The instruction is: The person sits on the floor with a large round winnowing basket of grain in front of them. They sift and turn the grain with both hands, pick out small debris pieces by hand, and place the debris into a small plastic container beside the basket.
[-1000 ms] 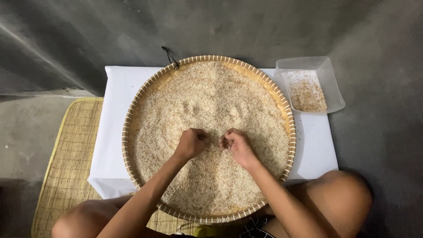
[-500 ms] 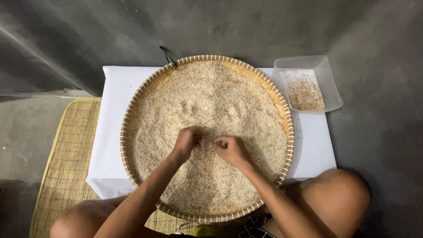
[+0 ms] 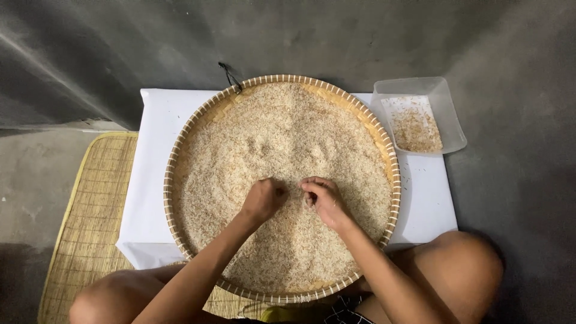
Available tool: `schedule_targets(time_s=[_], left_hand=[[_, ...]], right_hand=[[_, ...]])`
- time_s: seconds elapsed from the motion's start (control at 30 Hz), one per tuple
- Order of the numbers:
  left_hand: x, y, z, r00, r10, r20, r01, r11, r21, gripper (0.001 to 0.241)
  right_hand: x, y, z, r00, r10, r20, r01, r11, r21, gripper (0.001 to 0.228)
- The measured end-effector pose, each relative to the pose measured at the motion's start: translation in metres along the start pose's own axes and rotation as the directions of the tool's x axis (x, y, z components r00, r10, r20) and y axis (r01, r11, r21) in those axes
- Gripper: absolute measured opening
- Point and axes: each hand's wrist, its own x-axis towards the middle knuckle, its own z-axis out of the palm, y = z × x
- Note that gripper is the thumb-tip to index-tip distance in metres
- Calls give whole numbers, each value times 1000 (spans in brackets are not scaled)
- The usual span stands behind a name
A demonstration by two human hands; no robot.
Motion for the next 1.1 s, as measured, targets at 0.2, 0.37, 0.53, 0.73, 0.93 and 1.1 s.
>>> schedule_targets(time_s=[0.2,0.37,0.53,0.73,0.93,1.1], left_hand=[[4,1,3,988,-157,15,157,970,-187,22],[17,-8,-11,874,-398,279,414,311,-856,22],[20,-14,-19,861,-422,284,431,307,-849,24],[-1,10,-41,929,-344,141,369,816,-445,32],[-5,-6,-23,973,-138,186,127,990,68,20],[-7,-10,-7,987,-13,160,-7,992,124,14]], right_hand=[[-15,-13,1,996,-87,7,85,953,-290,15],[-11,9,0,984,-149,101,170,590,-790,18],[-2,37,9,897,-212,388,440,343,-830,22],[-4,34,10,917,-264,298,390,445,-806,27],[20,24,-17,990,49,128,-66,989,130,15],[36,37,-37,991,85,103,-95,992,88,17]])
